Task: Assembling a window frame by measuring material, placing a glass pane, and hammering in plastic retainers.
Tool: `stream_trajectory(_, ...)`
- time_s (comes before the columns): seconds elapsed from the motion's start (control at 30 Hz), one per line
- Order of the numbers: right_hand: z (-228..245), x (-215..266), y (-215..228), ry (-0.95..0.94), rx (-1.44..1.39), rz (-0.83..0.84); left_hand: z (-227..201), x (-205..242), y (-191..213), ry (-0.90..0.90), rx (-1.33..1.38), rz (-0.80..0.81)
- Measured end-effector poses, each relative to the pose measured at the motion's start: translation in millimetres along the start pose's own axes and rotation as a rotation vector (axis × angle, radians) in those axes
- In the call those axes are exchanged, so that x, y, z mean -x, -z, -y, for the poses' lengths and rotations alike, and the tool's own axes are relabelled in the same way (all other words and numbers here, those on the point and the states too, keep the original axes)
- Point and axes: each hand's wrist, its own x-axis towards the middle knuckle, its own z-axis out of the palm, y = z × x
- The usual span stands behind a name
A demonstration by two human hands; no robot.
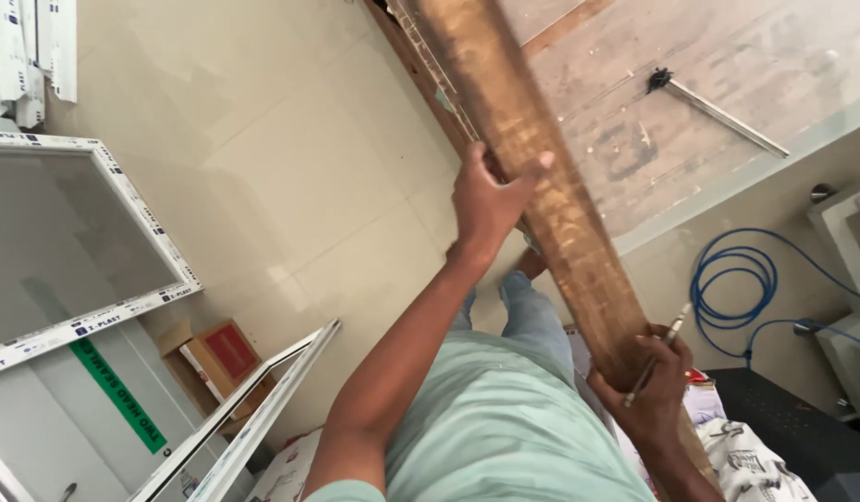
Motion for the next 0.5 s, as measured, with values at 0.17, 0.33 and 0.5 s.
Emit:
stream_trajectory(0.17,5.0,-13.1,21.6,-0.029,0.023,-0.073,-27.1,-13.9,-25.3,-0.091,0.163,0.154)
stream_trajectory(0.33,18.8,-47.4,50.6,-0.235,-0.298,-0.123,-44.6,-11.2,-41.2,-0.228,0.096,0.115)
stream_trajectory(0.5,-54.8,-86.8,83.9,-0.111,-0.050,-0.190,1.8,6.8,-22.0,-0.413,0.036,-0.081)
